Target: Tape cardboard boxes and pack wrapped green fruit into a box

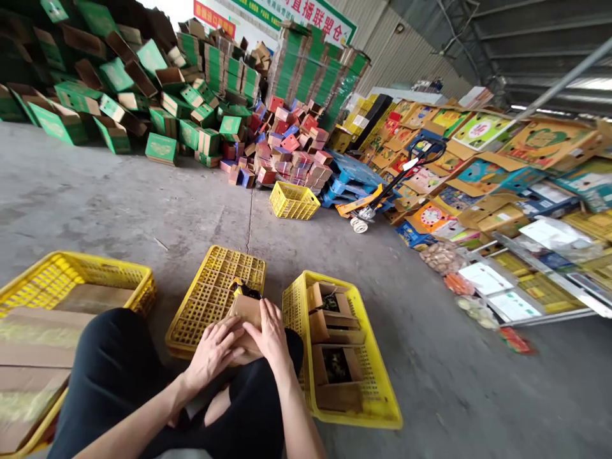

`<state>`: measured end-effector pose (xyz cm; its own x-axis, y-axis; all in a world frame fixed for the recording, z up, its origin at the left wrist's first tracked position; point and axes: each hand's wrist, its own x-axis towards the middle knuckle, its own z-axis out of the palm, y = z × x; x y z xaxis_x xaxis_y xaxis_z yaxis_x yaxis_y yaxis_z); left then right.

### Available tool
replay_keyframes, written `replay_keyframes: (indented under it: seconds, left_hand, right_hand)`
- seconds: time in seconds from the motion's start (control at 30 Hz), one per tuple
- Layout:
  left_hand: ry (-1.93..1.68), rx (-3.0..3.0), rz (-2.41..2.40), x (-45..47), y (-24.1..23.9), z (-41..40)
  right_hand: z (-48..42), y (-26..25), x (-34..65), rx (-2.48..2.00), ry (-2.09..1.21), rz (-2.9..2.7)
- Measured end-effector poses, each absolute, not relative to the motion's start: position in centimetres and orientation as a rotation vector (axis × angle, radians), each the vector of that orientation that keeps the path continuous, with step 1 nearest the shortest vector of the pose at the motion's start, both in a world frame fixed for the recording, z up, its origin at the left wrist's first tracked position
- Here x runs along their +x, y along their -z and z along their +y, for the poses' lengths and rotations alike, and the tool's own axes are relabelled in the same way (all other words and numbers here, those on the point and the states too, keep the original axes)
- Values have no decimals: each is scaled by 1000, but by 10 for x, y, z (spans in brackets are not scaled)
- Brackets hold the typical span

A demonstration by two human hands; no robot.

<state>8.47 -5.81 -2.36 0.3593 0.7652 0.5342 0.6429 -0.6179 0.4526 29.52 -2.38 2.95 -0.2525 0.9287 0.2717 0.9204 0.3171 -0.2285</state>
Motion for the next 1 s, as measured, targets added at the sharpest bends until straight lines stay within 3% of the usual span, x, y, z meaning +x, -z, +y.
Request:
replay_keyframes:
  seconds: [0.43, 0.77, 1.0]
  left_hand:
    - [-837, 2440, 1500, 100, 16, -72]
    - [-1121, 2202, 1346, 102, 31, -78]
    - [-1203, 1661, 1208, 95, 78, -113]
  right_hand:
    - [-11, 23, 282, -1646, -47, -1859]
    - [-26, 28, 283, -1670, -255, -1496]
    - [-52, 9, 285, -1802, -563, -1284]
